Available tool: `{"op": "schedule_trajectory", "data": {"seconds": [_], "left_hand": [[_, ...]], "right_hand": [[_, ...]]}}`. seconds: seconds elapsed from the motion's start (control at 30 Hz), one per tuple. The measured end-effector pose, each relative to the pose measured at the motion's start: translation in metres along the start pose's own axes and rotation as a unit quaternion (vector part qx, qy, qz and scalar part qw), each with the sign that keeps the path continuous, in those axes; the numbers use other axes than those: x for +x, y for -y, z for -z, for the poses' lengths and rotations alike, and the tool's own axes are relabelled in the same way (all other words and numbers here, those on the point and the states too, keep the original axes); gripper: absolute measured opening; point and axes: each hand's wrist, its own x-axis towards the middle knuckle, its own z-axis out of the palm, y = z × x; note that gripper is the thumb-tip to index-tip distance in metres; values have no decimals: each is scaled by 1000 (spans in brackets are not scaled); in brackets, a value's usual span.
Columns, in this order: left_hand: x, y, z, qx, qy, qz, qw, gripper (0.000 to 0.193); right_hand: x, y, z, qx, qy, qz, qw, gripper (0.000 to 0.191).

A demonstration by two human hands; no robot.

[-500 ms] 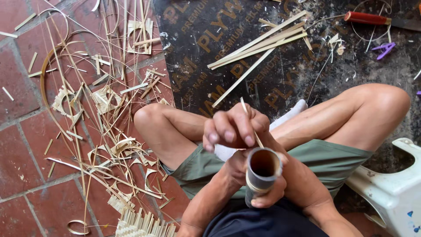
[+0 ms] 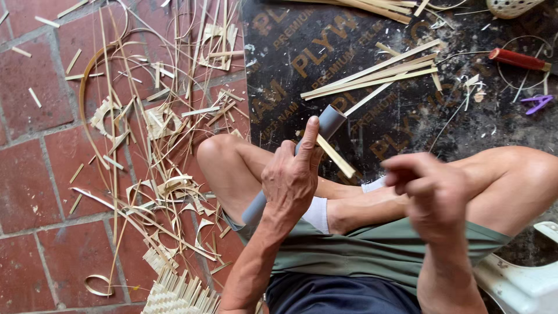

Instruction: The person bends thin bamboo strips around a cylindrical form to create circular rings. They then apply glue to the ends of the rings and secure them with small clips to hold the shape while drying.

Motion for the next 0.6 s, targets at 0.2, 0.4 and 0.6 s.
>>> {"op": "schedule_trajectory", "data": {"seconds": [0.2,0.4,0.6], "left_hand": [[3,-3,-8,72,-15,-52,996,62],[-11,7,-13,-74,66,13,995,56],[-36,11,-19,-664,249,196,677,54]], "right_hand": [[9,9,-23,-11,41,-105,994,17],[-2,-25,-14,21,46,-114,992,16],[-3,-65,1,144,92,-46,984,17]]}}
